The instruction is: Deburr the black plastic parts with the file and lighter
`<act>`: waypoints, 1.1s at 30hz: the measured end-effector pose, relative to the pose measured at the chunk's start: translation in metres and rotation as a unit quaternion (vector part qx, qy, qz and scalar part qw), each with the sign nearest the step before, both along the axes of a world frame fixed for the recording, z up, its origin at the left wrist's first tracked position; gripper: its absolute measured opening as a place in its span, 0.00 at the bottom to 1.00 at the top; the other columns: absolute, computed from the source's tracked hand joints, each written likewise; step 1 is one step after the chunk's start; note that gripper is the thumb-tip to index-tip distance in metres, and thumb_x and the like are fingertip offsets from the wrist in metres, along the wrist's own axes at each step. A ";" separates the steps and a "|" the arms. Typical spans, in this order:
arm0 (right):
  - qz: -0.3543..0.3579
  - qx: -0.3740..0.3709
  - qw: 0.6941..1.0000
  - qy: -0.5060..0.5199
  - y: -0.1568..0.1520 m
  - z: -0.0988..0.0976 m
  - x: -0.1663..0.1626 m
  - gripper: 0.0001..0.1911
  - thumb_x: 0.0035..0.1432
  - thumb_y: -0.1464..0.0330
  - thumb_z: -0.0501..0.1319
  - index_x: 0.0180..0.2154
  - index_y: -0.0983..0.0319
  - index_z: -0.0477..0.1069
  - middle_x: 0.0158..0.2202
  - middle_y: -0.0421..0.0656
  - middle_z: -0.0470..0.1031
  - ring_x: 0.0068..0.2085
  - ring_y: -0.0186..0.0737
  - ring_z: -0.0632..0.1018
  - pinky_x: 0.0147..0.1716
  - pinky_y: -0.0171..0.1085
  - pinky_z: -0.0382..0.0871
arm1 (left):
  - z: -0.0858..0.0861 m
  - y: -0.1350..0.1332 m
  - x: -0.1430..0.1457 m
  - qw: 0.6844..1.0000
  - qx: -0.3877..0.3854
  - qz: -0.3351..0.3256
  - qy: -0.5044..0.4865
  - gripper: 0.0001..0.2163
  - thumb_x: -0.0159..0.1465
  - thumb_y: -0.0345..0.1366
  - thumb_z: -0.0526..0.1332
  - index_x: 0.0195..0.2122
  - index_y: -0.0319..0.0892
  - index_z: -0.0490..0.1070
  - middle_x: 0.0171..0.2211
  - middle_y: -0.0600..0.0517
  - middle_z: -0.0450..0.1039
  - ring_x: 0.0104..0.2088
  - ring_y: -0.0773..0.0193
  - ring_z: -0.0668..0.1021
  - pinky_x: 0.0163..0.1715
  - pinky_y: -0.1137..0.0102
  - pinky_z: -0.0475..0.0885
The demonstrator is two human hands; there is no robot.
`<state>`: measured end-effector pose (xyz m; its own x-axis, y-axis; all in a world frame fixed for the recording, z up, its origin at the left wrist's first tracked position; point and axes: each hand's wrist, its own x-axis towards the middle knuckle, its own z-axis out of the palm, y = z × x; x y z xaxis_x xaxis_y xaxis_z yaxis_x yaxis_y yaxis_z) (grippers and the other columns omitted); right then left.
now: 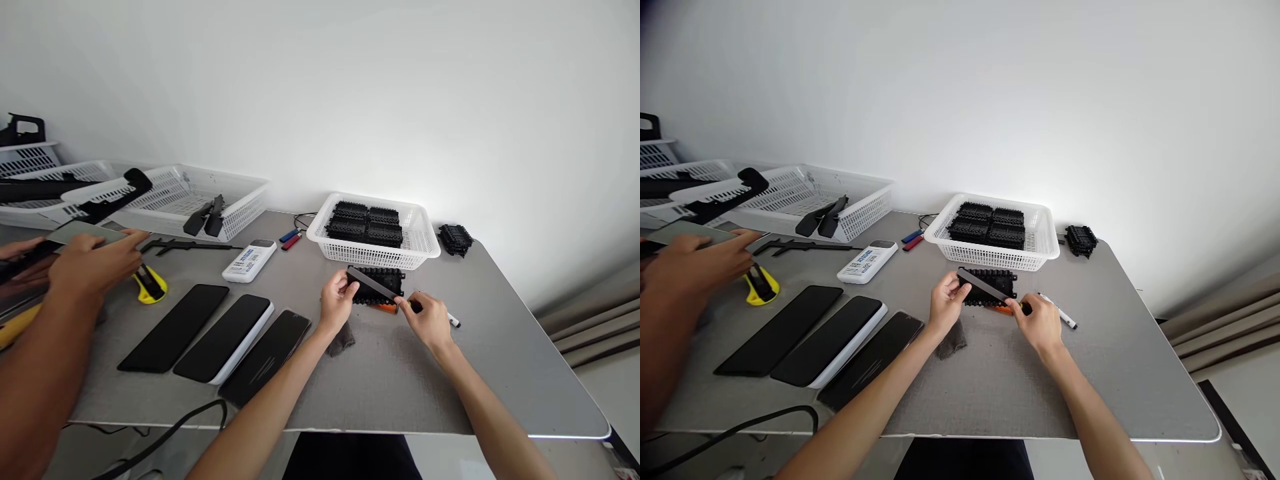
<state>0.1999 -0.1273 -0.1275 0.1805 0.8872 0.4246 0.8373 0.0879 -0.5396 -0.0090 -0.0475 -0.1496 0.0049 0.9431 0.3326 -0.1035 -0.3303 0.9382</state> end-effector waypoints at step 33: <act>-0.055 0.022 0.998 -0.003 0.000 0.003 0.010 0.34 0.62 0.40 0.52 0.19 0.59 0.60 0.16 0.39 0.64 0.20 0.33 0.61 0.23 0.35 0.51 | 0.004 0.004 -0.004 0.998 -0.042 -0.036 0.017 0.16 0.57 0.46 0.67 0.41 0.40 0.72 0.27 0.50 0.79 0.33 0.56 0.82 0.34 0.67 0.73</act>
